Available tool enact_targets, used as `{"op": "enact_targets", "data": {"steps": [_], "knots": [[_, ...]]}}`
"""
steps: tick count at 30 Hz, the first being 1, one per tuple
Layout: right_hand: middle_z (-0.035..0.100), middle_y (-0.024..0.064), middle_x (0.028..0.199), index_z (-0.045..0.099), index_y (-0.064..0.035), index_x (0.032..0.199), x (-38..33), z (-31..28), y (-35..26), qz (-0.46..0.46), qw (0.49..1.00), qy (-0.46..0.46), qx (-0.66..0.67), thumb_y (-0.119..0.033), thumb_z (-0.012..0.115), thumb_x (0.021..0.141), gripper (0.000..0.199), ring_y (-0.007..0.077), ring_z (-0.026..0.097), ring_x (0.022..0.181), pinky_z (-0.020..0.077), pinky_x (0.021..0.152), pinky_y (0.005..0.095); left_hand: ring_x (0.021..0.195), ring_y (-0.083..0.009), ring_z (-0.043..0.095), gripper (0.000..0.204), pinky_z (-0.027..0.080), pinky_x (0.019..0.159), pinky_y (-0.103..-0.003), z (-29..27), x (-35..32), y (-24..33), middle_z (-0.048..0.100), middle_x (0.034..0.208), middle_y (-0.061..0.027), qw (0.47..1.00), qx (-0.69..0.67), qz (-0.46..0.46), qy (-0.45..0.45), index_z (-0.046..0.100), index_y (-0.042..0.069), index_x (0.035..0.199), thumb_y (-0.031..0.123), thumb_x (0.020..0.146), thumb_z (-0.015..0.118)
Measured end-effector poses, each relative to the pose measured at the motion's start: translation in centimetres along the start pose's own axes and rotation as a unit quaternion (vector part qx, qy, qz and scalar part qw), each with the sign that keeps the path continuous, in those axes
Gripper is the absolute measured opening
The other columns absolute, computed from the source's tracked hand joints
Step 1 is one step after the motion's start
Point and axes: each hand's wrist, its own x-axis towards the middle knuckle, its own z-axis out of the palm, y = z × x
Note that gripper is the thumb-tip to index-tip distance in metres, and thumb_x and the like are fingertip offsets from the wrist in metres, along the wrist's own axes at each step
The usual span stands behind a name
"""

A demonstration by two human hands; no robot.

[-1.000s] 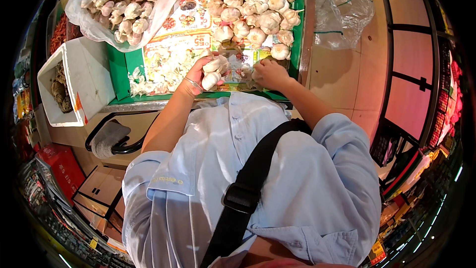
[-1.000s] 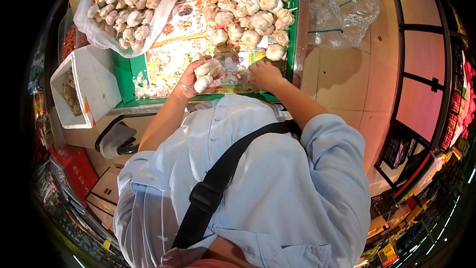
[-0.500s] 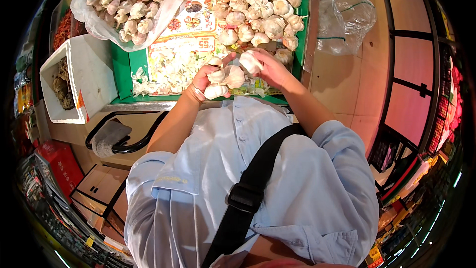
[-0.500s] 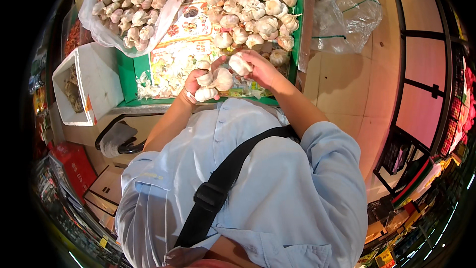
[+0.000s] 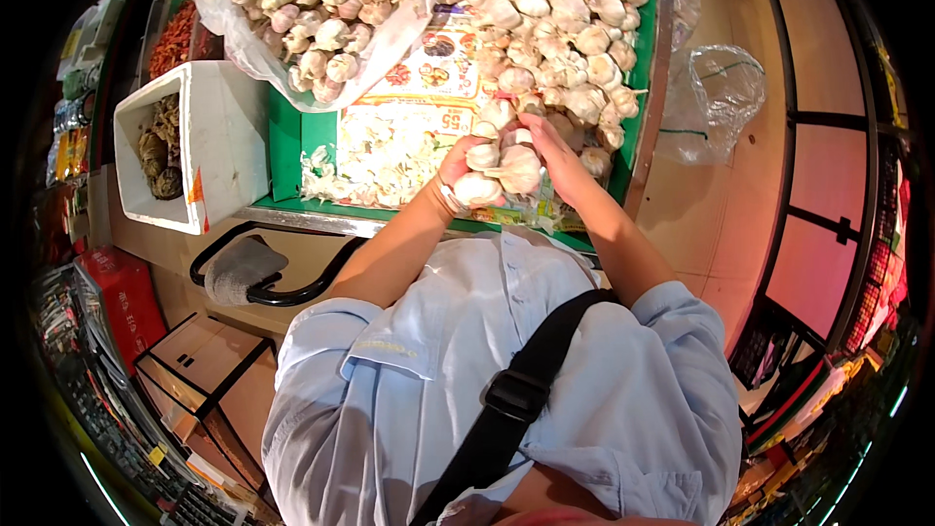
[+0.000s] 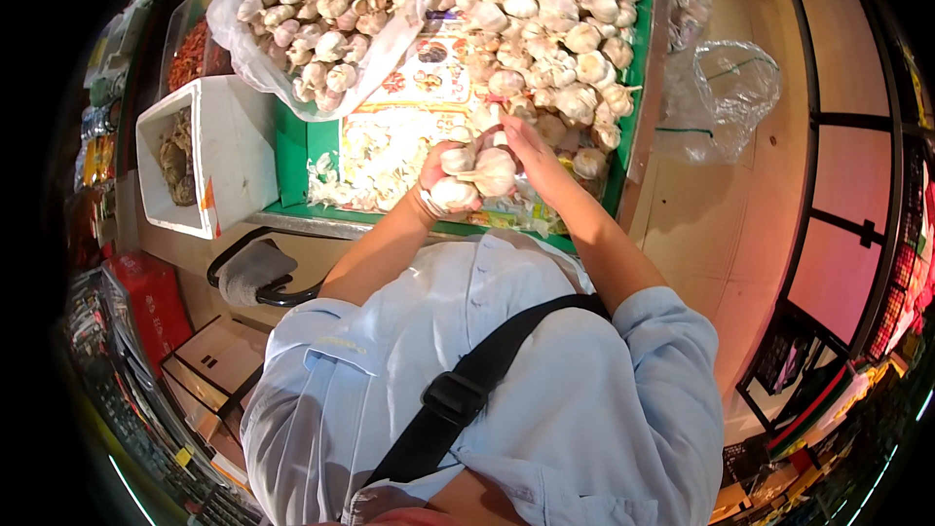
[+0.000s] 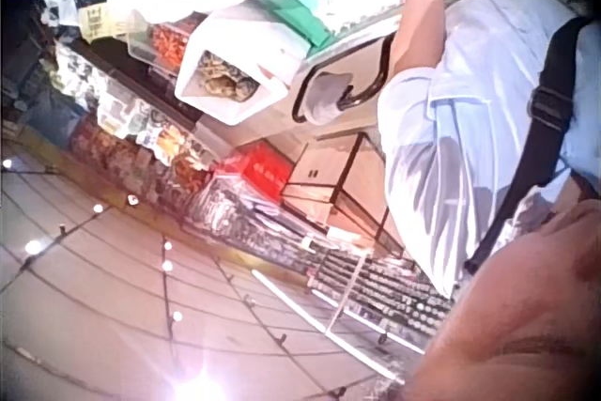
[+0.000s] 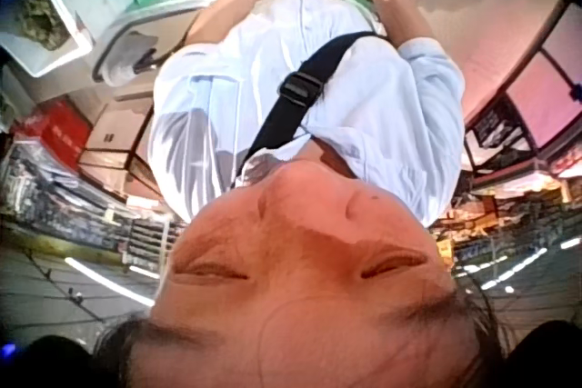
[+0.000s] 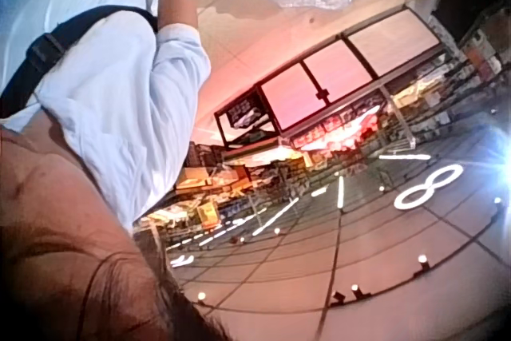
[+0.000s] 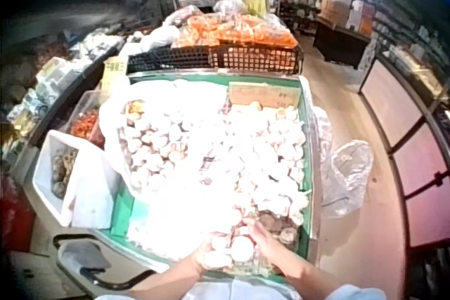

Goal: The person peels garlic bulbs by hand, removing the outer papery skins. They pick up garlic heads from a large pile on a green tray, strip the loose skins, and place the cleaned bulbs back onto the pile. The process is repetitive and performed entirely by hand without tools.

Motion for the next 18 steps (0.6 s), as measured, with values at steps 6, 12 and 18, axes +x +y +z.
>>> {"op": "enact_targets", "data": {"steps": [6, 12, 18], "knots": [[0.046, 0.0077, 0.112, 0.035, -0.0024, 0.119, 1.0, -0.2, -0.3, 0.024, 0.993, 0.111, 0.012, -0.038, 0.035, 0.088, 0.047, 0.0157, 0.045, 0.1, 0.035, 0.083, 0.0295, 0.082, -0.0362, 0.056, 0.055, 0.052, 0.043, -0.039, -0.1, 0.6, 1.7, 0.047, 0.106, -0.0234, 0.998, 0.009, 0.053, -0.031, 0.034, 0.005, 0.12, 0.036, 0.075, 0.041], [0.046, 0.0089, 0.111, 0.038, -0.0046, 0.117, 0.4, -2.8, -0.3, 0.061, 0.981, 0.186, 0.008, -0.038, 0.039, 0.085, 0.047, 0.0175, 0.046, 0.098, 0.0349, 0.08, 0.0296, 0.094, -0.0369, 0.05, 0.049, 0.05, 0.061, -0.05, 2.6, -3.0, 14.7, 0.044, 0.108, -0.0228, 0.97, 0.044, 0.235, -0.04, 0.039, 0.005, 0.113, 0.036, 0.075, 0.042], [0.052, 0.0046, 0.095, 0.047, -0.0066, 0.102, -0.7, -5.1, 1.9, 0.111, 0.961, 0.249, 0.042, -0.031, 0.048, 0.083, 0.031, 0.0129, 0.051, 0.081, 0.0374, 0.068, 0.026, 0.079, -0.0276, 0.053, 0.038, 0.05, 0.064, -0.041, 12.3, -7.1, 30.8, 0.053, 0.091, -0.0098, 0.789, 0.163, 0.524, 0.275, 0.048, 0.008, 0.095, 0.04, 0.079, 0.033]]}}
